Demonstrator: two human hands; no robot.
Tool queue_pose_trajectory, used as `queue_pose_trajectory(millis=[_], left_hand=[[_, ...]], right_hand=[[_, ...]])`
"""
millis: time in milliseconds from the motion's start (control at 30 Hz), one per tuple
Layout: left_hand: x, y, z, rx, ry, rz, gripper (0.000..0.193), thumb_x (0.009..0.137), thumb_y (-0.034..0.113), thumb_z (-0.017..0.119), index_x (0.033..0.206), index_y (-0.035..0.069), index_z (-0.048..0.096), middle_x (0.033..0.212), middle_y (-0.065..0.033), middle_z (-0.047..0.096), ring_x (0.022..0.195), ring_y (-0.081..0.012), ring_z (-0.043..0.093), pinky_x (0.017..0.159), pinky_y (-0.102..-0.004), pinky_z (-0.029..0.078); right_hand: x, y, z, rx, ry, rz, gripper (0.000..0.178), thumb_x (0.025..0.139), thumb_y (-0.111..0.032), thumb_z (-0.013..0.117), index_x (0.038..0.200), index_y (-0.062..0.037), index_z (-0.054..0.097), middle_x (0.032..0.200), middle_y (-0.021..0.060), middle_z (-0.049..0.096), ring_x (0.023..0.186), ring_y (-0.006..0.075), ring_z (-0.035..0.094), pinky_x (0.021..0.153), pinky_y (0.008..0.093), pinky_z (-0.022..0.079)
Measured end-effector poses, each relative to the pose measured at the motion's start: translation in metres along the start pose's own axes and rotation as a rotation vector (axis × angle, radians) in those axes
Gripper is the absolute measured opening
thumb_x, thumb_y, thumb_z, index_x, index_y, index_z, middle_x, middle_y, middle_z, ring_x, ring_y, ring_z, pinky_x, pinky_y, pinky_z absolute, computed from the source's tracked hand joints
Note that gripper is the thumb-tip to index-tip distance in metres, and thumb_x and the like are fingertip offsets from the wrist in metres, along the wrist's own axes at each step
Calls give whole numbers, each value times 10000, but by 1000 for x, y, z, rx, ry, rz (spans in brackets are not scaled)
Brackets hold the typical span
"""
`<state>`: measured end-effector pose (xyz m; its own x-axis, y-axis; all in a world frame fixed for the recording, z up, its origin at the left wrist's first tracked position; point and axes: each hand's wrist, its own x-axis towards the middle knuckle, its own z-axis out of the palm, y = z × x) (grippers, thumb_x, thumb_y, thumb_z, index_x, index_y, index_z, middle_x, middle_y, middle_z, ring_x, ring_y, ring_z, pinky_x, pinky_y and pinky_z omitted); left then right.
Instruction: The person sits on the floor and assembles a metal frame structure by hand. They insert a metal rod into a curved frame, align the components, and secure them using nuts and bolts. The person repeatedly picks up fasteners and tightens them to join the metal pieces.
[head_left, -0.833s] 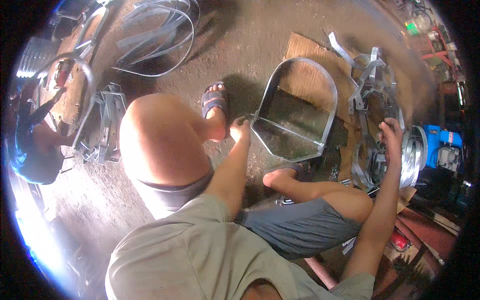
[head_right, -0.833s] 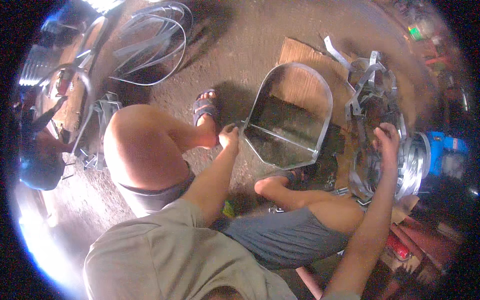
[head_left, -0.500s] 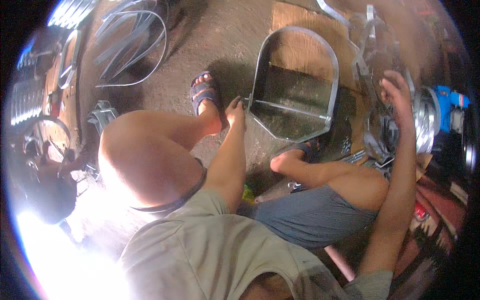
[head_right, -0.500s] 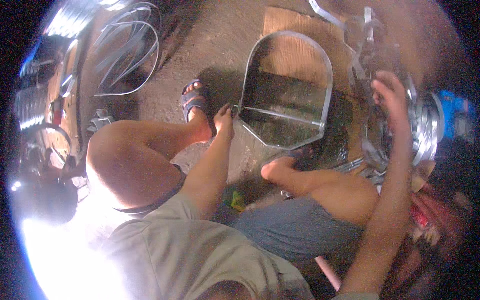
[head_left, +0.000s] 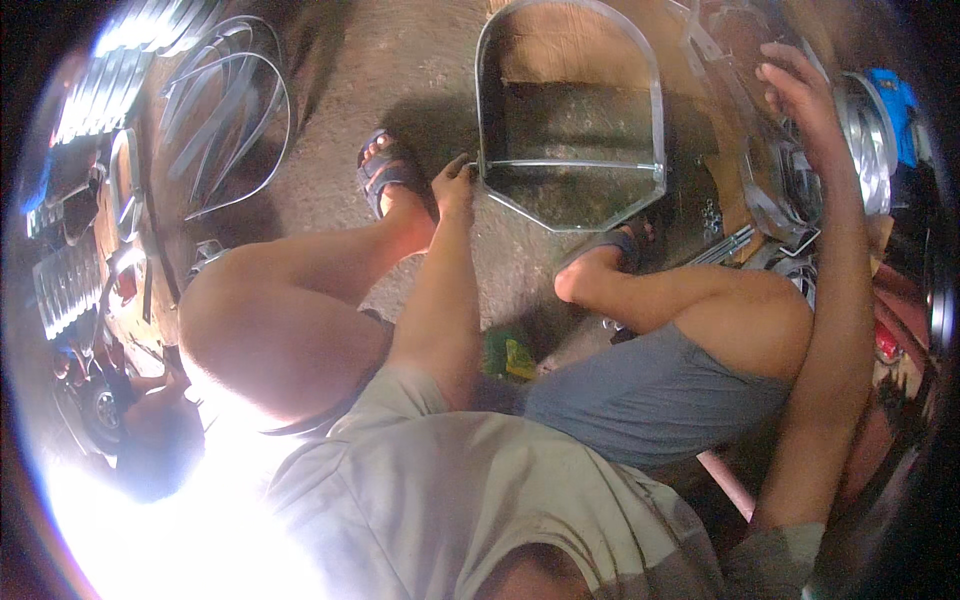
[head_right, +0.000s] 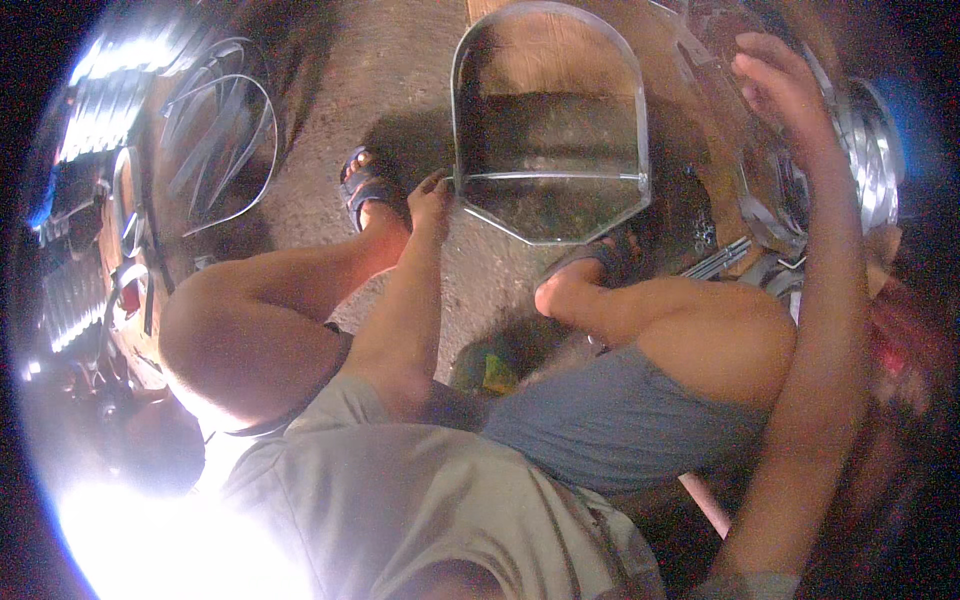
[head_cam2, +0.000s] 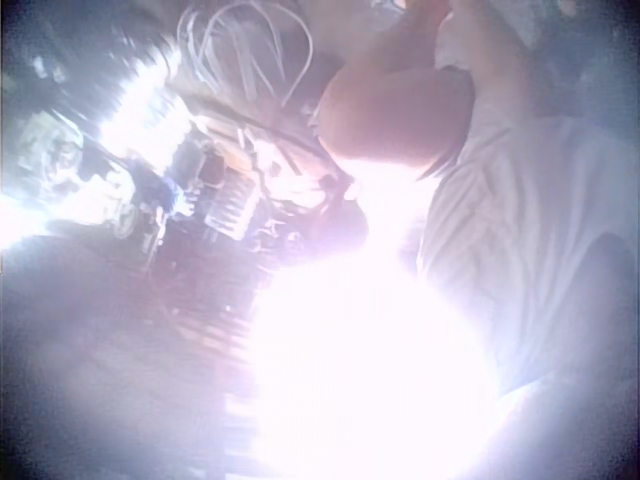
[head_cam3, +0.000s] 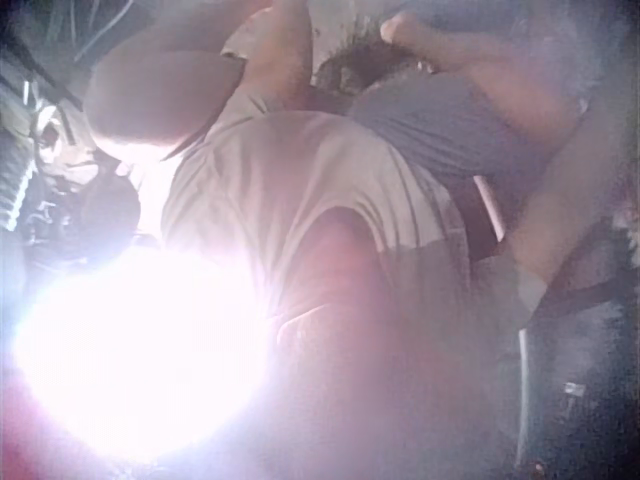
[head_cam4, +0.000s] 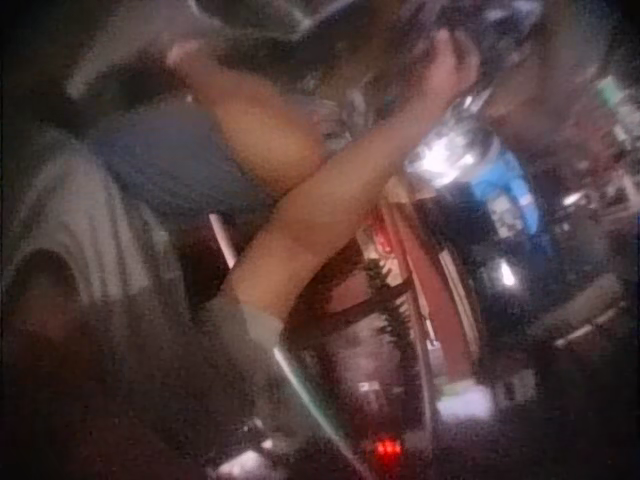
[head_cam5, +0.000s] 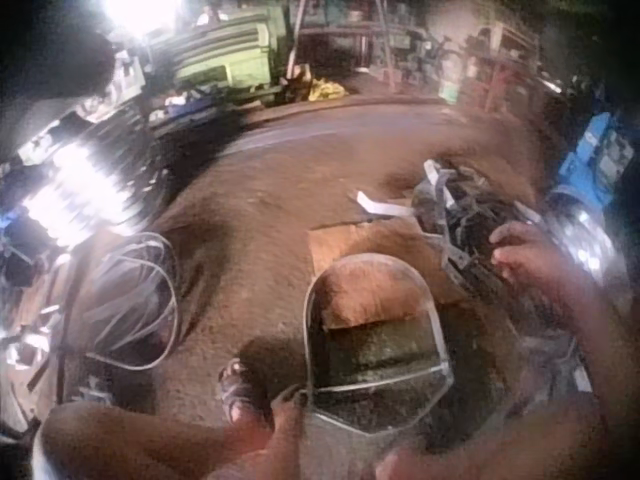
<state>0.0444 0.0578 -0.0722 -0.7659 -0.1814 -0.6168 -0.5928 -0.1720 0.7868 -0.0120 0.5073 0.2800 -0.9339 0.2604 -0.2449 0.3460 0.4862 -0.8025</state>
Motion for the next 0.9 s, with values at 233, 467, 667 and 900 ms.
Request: queue_pose_trajectory(millis=[233, 467, 667, 900], left_hand=[[19, -9, -7, -60, -51, -63, 315, 941, 19, 581, 1251, -11, 628, 1105, -128, 680, 888, -199, 646, 762, -306, 531], [19, -16, -6, -72, -43, -52, 290, 932, 45, 619, 1214, -17, 651, 1123, -107, 676, 898, -180, 625, 799, -300, 504], [24, -24, -5, -124, 87, -66, 308, 909, 114, 687, 1171, -47, 661, 1091, -124, 694, 952, -216, 635, 865, -325, 490], [25, -22, -2, -11, 162, -84, 320, 889, 172, 722, 1102, -65, 687, 1035, -142, 707, 923, -219, 645, 844, -330, 498]], right_hand=[[-1, 5, -8, 5, -23, 13, 359, 896, -257, 678, 1227, -126, 629, 1019, -9, 669, 822, 77, 572, 732, 249, 464], [-5, -6, 0, -6, -4, 29, 341, 905, -233, 649, 1209, -83, 609, 990, 20, 654, 775, 91, 573, 678, 243, 448], [-14, -25, 15, 132, 41, 41, 257, 857, -120, 663, 1097, -62, 592, 852, 52, 656, 635, 126, 604, 547, 255, 469], [-17, -33, 20, 33, 54, 50, 272, 862, -132, 650, 1113, -51, 585, 873, 59, 652, 652, 126, 605, 545, 260, 467]])
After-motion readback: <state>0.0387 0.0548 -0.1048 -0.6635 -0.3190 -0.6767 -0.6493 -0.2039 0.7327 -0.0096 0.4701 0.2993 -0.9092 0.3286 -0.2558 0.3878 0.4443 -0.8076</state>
